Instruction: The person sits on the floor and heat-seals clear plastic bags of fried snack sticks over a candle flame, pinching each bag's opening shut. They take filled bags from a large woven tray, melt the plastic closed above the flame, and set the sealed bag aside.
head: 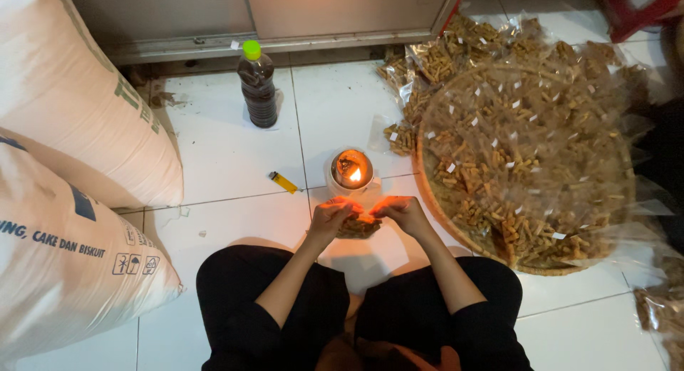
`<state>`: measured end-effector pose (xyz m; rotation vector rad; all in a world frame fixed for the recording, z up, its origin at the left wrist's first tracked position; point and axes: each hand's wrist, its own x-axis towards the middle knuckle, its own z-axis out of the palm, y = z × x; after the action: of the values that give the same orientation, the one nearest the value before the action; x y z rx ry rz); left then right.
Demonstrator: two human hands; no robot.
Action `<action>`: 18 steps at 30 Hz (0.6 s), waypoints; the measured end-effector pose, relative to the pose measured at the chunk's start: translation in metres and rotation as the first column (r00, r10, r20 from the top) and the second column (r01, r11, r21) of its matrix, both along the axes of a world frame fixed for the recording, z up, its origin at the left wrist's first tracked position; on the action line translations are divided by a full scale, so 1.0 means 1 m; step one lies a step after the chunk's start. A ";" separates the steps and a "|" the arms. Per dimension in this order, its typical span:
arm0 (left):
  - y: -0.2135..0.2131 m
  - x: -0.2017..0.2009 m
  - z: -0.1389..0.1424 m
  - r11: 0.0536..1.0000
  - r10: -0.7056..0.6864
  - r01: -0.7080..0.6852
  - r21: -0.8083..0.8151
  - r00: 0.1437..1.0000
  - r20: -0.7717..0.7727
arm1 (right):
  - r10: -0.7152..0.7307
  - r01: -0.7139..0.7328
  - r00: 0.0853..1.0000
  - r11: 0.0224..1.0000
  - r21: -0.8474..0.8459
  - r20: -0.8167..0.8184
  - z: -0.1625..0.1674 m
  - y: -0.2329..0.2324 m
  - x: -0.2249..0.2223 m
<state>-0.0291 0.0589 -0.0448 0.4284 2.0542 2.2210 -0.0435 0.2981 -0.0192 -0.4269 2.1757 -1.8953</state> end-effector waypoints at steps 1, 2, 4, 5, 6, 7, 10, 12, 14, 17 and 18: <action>-0.002 -0.001 0.002 1.000 -0.022 0.022 0.010 0.999 0.026 | 0.008 -0.008 1.000 1.000 0.018 0.025 0.001 0.000 -0.005; -0.004 -0.002 0.003 1.000 -0.026 0.025 0.010 0.999 0.047 | 0.014 -0.016 0.998 0.999 0.035 0.055 0.003 0.000 -0.009; -0.007 -0.004 0.002 1.000 -0.029 0.028 0.013 0.996 0.090 | 0.087 -0.091 0.992 0.995 0.036 0.094 0.008 0.001 -0.015; -0.009 -0.008 0.002 1.000 -0.030 0.028 0.014 0.990 0.135 | 0.120 -0.125 0.987 0.992 0.036 0.110 0.011 0.001 -0.019; -0.010 -0.012 0.001 0.999 -0.031 0.029 0.017 0.982 0.186 | 0.147 -0.152 0.980 0.988 0.026 0.133 0.013 0.001 -0.021; -0.011 -0.015 0.000 0.999 -0.031 0.027 0.020 0.971 0.236 | 0.176 -0.180 0.972 0.984 0.014 0.155 0.015 -0.001 -0.024; -0.016 -0.024 0.000 0.995 -0.087 0.075 0.071 0.979 0.186 | 0.153 -0.167 0.967 0.985 0.053 0.205 0.024 -0.004 -0.027; -0.019 -0.027 0.002 0.993 -0.109 0.095 0.075 0.971 0.213 | 0.128 -0.146 0.969 0.987 0.071 0.211 0.029 -0.003 -0.029; -0.021 -0.027 0.003 0.987 -0.145 0.128 0.094 0.969 0.199 | 0.129 -0.145 0.971 0.987 0.067 0.203 0.031 0.003 -0.028; -0.022 -0.027 0.005 0.973 -0.188 0.167 0.160 0.974 0.127 | 0.132 -0.146 0.966 0.988 0.046 0.221 0.031 0.016 -0.034; -0.022 -0.028 0.005 0.968 -0.185 0.160 0.196 0.976 0.116 | 0.144 -0.148 0.974 0.989 0.009 0.176 0.030 0.017 -0.036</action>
<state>-0.0573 0.0369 -0.0397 0.4419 1.6839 2.2757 -0.0799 0.3152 0.0109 -0.3886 1.9932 -1.7590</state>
